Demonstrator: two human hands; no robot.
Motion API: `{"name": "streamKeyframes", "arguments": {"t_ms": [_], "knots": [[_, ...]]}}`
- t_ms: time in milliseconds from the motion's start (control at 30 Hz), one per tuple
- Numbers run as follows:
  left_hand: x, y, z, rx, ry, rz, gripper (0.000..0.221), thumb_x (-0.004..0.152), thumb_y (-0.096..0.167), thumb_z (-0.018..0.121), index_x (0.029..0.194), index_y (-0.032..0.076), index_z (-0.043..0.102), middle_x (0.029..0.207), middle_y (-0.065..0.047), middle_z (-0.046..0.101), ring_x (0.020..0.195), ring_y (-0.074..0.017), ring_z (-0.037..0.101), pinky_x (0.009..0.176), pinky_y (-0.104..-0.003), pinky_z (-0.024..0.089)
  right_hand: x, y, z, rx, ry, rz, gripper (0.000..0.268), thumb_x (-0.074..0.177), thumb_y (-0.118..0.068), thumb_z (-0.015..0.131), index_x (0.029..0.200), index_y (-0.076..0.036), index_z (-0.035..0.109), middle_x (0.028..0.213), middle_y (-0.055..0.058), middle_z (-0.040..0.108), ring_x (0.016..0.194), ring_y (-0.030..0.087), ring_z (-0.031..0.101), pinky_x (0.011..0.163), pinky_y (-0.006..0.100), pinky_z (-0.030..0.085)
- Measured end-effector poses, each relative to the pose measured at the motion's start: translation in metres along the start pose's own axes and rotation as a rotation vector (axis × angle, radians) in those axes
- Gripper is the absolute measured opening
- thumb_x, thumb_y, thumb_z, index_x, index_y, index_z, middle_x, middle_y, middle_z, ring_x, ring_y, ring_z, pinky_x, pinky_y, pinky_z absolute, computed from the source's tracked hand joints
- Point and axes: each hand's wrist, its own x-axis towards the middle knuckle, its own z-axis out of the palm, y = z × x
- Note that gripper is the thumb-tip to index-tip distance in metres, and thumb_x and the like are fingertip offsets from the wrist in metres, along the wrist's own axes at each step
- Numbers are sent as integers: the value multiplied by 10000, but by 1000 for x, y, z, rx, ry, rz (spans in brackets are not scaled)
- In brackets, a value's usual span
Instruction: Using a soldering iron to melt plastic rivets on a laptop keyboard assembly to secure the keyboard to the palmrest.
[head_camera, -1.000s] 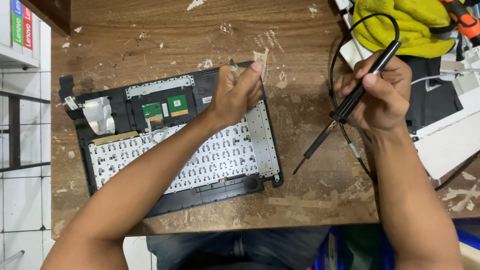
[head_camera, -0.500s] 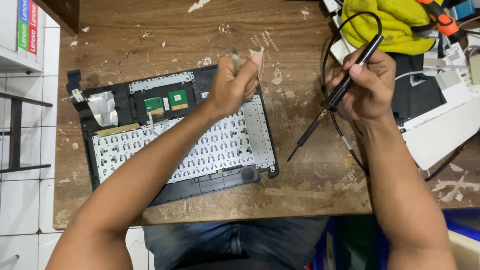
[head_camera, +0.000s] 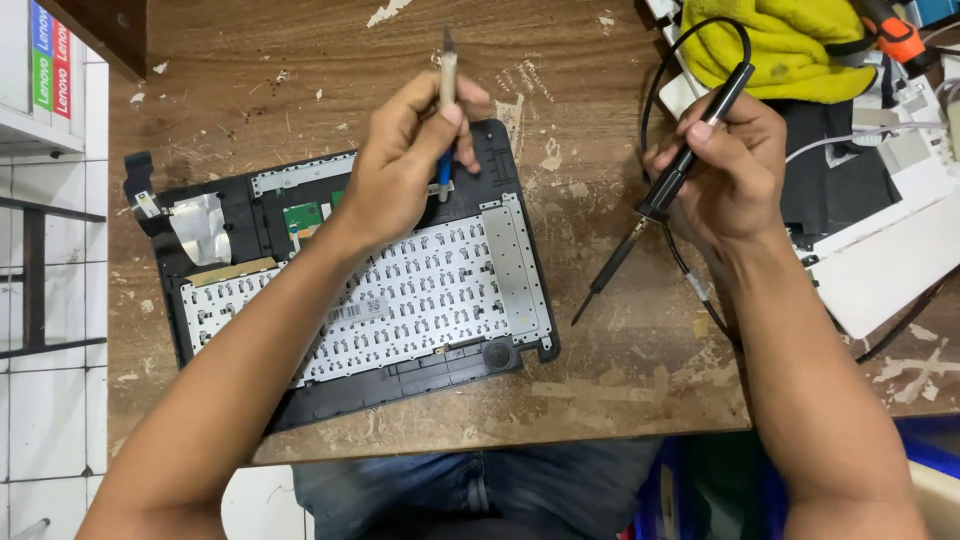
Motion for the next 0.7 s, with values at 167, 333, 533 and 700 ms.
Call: {"name": "streamKeyframes", "arguments": {"t_ms": [167, 333, 533, 700], "knots": [[-10, -7, 12, -408, 22, -8, 132, 923, 86, 375, 967, 120, 494, 814, -6, 443, 711, -111, 416, 707, -270, 420, -2, 2, 4, 42, -10, -13, 57, 951, -108, 695, 973, -55, 688, 757, 51, 687, 661, 144, 704, 704, 289, 665], [-7, -13, 20, -412, 100, 149, 458, 1045, 226, 495, 618, 142, 351, 546, 9, 249, 472, -138, 262, 499, -306, 294, -4, 1, 7, 33, 31, 20, 49, 943, -94, 688, 968, -52, 687, 751, 61, 683, 660, 151, 707, 729, 297, 681], [-10, -19, 23, -489, 154, 36, 509, 1059, 283, 434, 579, 144, 336, 509, -9, 277, 448, -141, 277, 475, -300, 310, -3, -3, 14, 98, -22, 8, 43, 977, -60, 655, 955, -55, 691, 790, 40, 698, 708, 142, 734, 741, 259, 693], [-13, -17, 21, -446, 113, 101, 445, 1045, 268, 429, 623, 145, 363, 560, -7, 292, 498, -145, 310, 511, -308, 361, -4, 0, 10, 60, -18, 7, 36, 975, -90, 665, 965, -62, 684, 787, 47, 691, 689, 158, 716, 716, 282, 679]]}}
